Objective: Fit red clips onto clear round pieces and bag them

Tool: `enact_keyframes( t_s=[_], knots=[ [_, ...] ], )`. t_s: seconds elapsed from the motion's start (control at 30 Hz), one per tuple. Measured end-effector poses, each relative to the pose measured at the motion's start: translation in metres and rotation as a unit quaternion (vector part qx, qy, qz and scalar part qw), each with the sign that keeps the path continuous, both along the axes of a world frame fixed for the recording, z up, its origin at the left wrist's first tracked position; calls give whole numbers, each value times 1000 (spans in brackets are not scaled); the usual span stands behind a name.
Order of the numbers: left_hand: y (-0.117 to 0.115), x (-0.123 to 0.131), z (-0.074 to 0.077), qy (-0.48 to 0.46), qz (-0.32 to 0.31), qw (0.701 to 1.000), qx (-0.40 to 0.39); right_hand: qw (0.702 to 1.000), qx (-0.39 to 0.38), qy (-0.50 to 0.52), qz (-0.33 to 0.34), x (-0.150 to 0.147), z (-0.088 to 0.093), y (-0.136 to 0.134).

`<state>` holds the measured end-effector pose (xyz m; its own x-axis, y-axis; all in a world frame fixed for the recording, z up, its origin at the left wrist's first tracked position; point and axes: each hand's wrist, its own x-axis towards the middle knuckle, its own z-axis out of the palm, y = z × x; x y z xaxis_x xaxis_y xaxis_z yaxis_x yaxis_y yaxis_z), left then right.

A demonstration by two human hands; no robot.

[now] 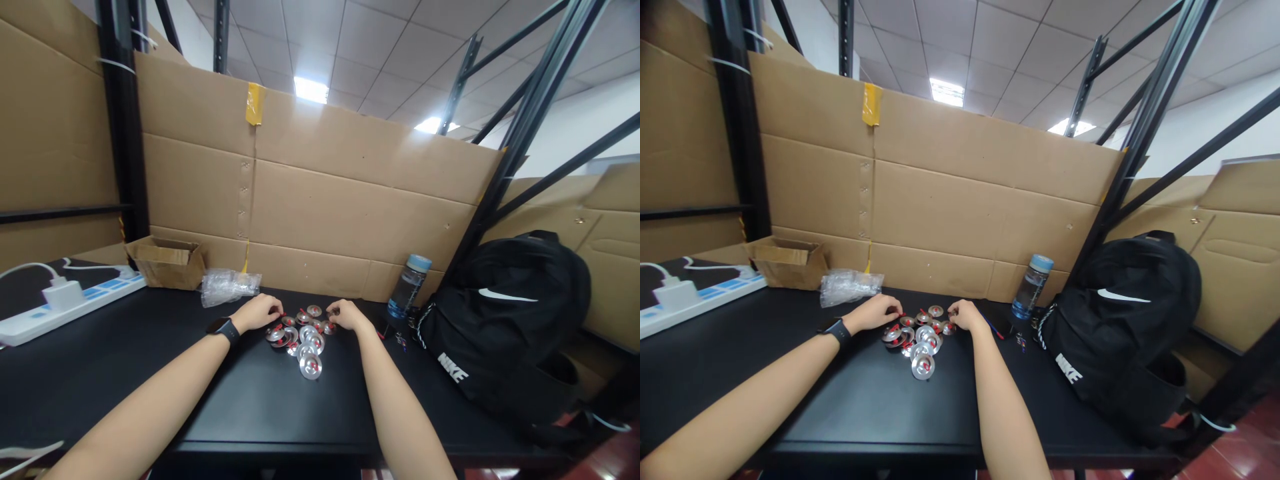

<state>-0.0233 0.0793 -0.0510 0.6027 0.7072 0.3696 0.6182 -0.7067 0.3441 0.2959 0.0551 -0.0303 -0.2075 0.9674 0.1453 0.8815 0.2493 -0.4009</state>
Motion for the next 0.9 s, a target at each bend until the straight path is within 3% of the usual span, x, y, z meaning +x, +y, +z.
enact_keyframes(
  t_s=[0.4, 0.57, 0.77, 0.9],
  knots=[
    [-2, 3, -1, -6, 33, 999, 3, 998, 57, -8, -12, -10, -7, 4],
    [-5, 5, -1, -6, 42, 999, 7, 982, 133, 85, 102, -38, -4, 0],
    [-7, 6, 0, -9, 50, 999, 5, 992, 36, -35, 119, -63, -6, -14],
    [-7, 6, 0, 2, 60, 998, 2, 987, 50, -56, 139, -65, -9, -13]
  ],
)
